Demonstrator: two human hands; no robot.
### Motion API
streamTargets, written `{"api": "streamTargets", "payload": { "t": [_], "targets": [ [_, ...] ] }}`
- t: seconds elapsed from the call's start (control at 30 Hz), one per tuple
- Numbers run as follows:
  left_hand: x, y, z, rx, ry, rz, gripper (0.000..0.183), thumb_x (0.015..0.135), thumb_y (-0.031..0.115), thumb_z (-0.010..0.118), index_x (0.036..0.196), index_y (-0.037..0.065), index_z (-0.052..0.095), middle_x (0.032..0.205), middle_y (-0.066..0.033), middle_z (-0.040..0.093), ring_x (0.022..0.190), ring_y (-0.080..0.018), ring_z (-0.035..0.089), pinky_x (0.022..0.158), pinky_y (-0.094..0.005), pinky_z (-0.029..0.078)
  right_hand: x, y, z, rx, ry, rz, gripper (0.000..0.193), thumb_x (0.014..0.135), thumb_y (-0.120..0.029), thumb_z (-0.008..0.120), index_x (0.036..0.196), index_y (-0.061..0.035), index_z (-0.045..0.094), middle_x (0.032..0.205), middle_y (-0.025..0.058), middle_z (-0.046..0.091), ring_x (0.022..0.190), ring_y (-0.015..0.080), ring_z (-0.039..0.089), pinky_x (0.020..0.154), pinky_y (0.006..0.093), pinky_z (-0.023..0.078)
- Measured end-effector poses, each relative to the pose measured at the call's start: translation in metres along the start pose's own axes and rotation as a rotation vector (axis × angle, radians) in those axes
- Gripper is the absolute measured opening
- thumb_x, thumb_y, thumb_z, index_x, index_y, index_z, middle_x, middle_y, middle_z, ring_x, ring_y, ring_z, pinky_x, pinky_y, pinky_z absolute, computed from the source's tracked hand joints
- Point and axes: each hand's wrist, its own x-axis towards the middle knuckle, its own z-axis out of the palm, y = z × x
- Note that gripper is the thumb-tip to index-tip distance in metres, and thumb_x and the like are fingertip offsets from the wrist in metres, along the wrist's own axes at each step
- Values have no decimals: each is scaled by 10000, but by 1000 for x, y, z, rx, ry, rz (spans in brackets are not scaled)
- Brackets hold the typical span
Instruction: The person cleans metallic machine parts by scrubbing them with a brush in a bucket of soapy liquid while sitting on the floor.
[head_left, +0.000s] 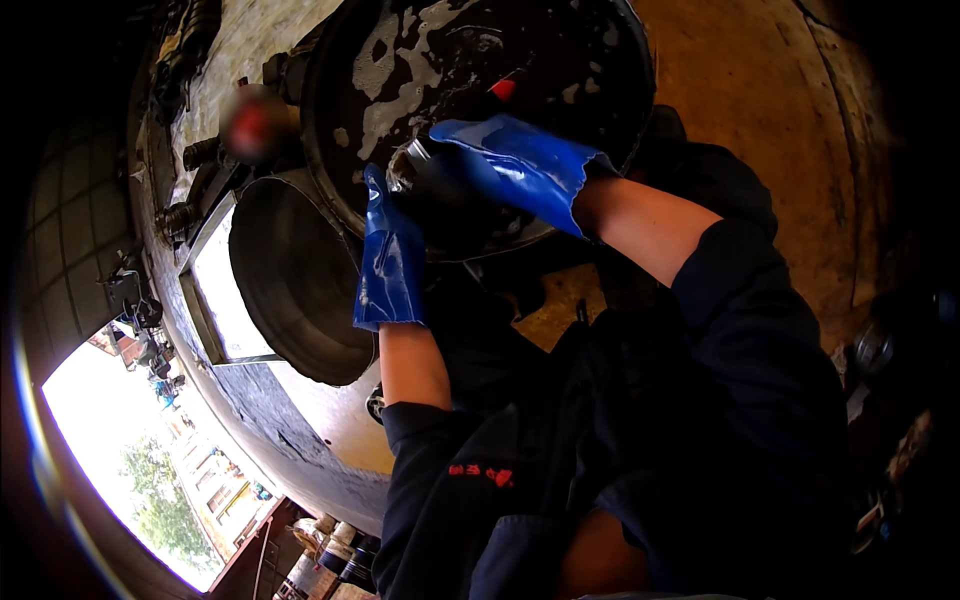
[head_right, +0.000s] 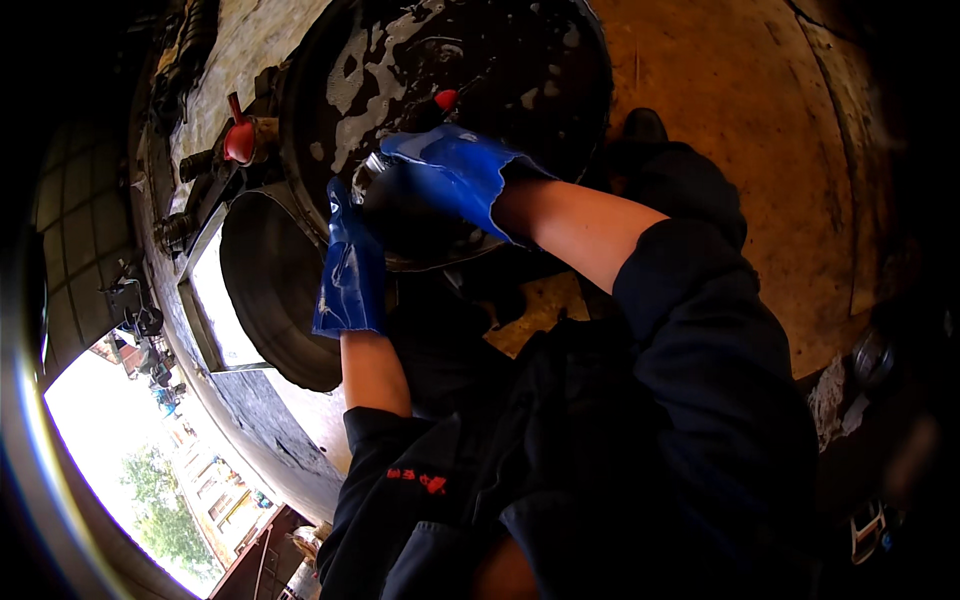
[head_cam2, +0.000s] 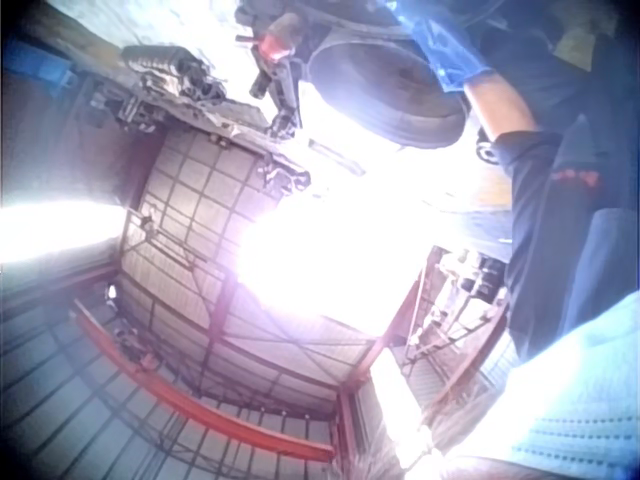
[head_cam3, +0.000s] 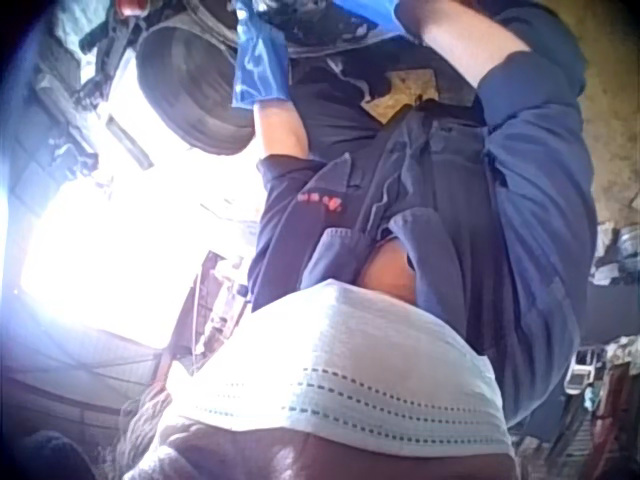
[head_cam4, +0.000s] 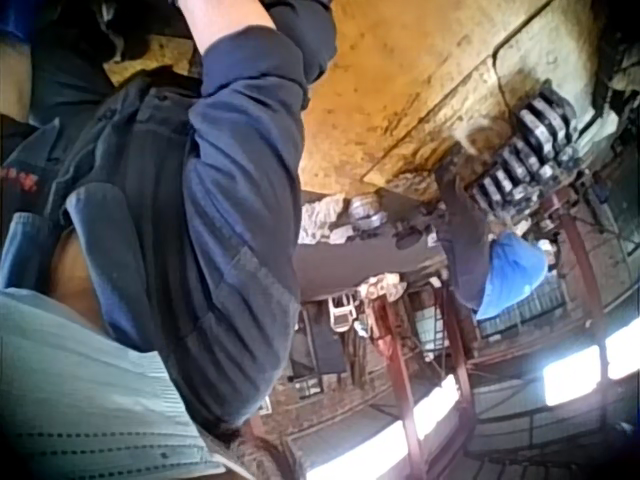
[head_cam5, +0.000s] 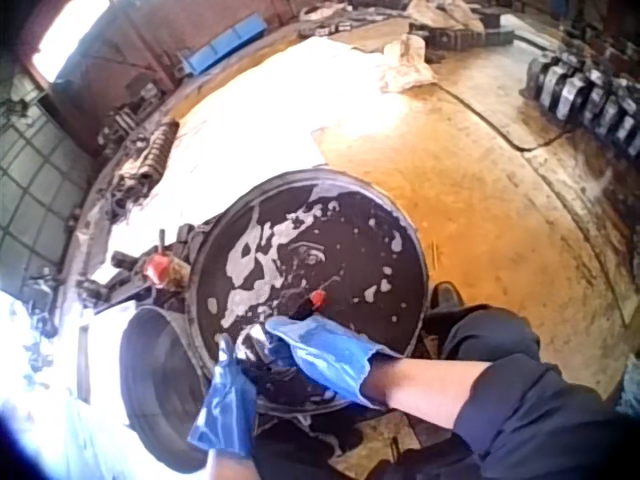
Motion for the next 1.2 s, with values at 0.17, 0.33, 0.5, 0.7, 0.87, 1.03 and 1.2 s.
{"api": "streamTargets", "payload": {
  "t": [0.17,0.33,0.5,0.7,0.87,1.03,1.2],
  "targets": [
    [37,-8,-23,528,78,385,599,1022,544,603,1097,-43,692,919,-88,714,791,-177,646,740,-337,531,7,6,0,-150,-230,119,289,982,-260,607,1164,-50,686,1024,160,735,904,310,724,787,383,572],
    [55,-26,-19,618,103,608,570,997,532,657,977,-34,714,818,-55,684,721,-131,591,681,-305,481,33,57,29,-27,34,565,307,942,-334,661,1125,-92,709,974,107,742,903,257,724,822,370,587],
    [34,-8,-9,645,1,563,573,1003,497,663,1196,-42,680,880,-74,697,702,-143,605,663,-317,502,32,57,6,-466,190,81,221,931,-339,695,1084,-183,726,956,45,764,868,287,740,784,438,618],
    [29,15,-11,703,-144,478,582,1023,465,632,1288,-54,640,978,-136,718,795,-204,671,723,-329,541,38,45,18,-415,-363,97,394,1018,-460,574,1305,-202,650,1008,104,729,886,257,723,877,394,604],
    [9,31,-5,529,-230,253,560,1027,448,630,1256,-62,653,981,-132,727,827,-225,692,736,-334,551,50,22,28,-420,-456,90,529,1081,-531,452,1405,-123,545,837,153,694,868,279,707,882,422,595],
    [38,21,5,1013,-74,482,487,1022,414,635,1163,-47,700,925,-123,738,813,-233,709,732,-349,557,39,70,60,-744,-225,-217,496,1008,-451,593,1405,-162,526,903,129,729,900,247,727,809,398,615],
    [59,16,-22,972,-78,689,512,984,455,681,1144,-30,707,918,-130,743,849,-238,713,790,-355,558,49,21,37,-69,-47,534,347,896,-397,680,926,-58,753,892,177,744,876,331,728,821,431,566]
  ]
}}
